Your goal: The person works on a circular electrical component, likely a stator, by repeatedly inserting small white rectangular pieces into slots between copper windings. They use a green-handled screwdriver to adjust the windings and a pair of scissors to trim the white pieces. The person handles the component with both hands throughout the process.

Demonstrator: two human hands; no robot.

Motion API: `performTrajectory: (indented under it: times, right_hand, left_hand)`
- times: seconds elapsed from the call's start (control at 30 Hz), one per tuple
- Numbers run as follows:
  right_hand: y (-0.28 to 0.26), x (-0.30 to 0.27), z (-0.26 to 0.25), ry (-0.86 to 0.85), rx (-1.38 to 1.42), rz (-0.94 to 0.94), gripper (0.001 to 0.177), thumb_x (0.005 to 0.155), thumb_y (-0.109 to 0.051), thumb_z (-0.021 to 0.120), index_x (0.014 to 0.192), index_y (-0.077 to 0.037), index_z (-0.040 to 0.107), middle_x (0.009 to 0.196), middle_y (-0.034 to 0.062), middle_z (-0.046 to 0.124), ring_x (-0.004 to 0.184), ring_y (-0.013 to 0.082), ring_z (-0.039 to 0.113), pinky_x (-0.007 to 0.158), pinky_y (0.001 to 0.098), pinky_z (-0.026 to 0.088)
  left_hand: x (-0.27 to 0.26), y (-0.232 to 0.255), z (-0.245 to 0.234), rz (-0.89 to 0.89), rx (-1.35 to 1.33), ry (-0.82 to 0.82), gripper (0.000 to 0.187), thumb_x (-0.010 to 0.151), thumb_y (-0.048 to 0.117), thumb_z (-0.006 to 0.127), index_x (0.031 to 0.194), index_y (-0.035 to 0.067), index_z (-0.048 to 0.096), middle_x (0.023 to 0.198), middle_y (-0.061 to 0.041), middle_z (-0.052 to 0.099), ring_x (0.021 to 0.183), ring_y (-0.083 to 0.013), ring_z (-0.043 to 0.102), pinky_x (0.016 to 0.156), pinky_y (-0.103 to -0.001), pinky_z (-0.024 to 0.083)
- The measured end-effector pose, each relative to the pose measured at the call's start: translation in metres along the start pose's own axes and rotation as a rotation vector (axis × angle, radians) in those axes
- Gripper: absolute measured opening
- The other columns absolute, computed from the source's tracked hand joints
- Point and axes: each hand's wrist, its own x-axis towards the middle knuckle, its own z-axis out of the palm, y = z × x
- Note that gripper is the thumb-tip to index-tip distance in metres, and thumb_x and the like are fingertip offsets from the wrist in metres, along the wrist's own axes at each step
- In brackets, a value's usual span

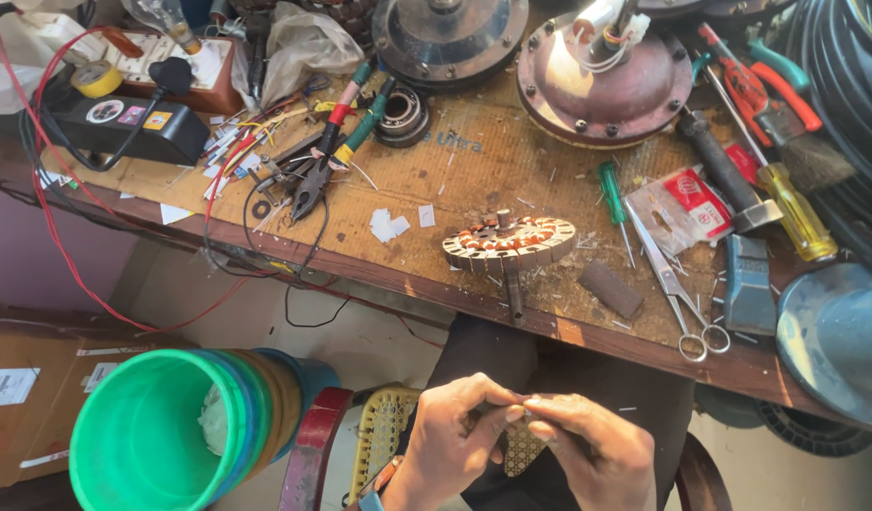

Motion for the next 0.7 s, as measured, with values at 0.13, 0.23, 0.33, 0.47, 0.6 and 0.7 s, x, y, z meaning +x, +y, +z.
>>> performTrajectory:
  times: [0.13,0.23,0.33,0.47,0.6,0.7]
  right_hand:
    - [0.002,0.000,0.001,0.063,0.072,0.062,0.021,0.076,0.009,0.077,0.096,0.001,0.076,0.094,0.0132,0.080,0.087,0.0211,0.080,0.075,0.0271,0.065]
    - [-0.003,0.002,0.001,0.102,-0.043,-0.100,0.022,0.075,0.009,0.077,0.094,0.000,0.072,0.090,0.0102,0.077,0.083,0.0181,0.079,0.071,0.0263,0.062]
    - [-0.004,0.006,0.001,0.120,-0.159,-0.346,0.027,0.071,0.005,0.083,0.092,-0.001,0.068,0.087,0.0088,0.073,0.081,0.0188,0.076,0.069,0.0277,0.060]
    - [-0.003,0.008,0.002,0.156,-0.204,-0.476,0.029,0.071,0.005,0.084,0.092,-0.003,0.066,0.087,0.0072,0.071,0.082,0.0202,0.075,0.069,0.0300,0.061]
    - [-0.006,0.008,0.000,0.103,-0.089,-0.377,0.026,0.073,0.005,0.083,0.094,-0.001,0.069,0.088,0.0084,0.073,0.081,0.0183,0.076,0.069,0.0267,0.061]
    - [-0.005,0.008,-0.008,-0.004,0.045,-0.178,0.023,0.073,0.004,0.082,0.094,0.000,0.072,0.088,0.0095,0.075,0.079,0.0171,0.077,0.067,0.0253,0.061]
  left_hand:
    - [0.001,0.007,0.006,0.206,0.139,0.020,0.009,0.092,0.002,0.073,0.101,-0.001,0.073,0.088,-0.008,0.072,0.072,-0.0105,0.071,0.050,-0.021,0.060]
    - [0.003,0.009,0.007,0.286,0.193,0.018,0.009,0.093,0.004,0.076,0.100,-0.001,0.073,0.088,-0.008,0.073,0.073,-0.0118,0.072,0.054,-0.021,0.059]
    - [0.006,0.006,0.004,0.327,0.126,-0.055,0.010,0.095,0.005,0.076,0.101,-0.002,0.071,0.090,-0.010,0.072,0.075,-0.0122,0.072,0.059,-0.022,0.057]
    - [0.005,-0.001,0.003,0.109,-0.077,-0.122,0.009,0.095,0.003,0.073,0.100,-0.005,0.071,0.088,-0.010,0.071,0.067,-0.0093,0.070,0.052,-0.020,0.055]
    - [0.003,-0.005,0.001,-0.016,-0.191,-0.136,0.007,0.097,0.000,0.072,0.100,-0.006,0.070,0.083,-0.011,0.072,0.062,-0.0066,0.066,0.048,-0.020,0.051]
    - [0.003,-0.008,0.001,0.051,-0.224,-0.107,0.007,0.095,-0.002,0.072,0.098,-0.008,0.069,0.089,-0.011,0.070,0.067,-0.0081,0.068,0.048,-0.022,0.053]
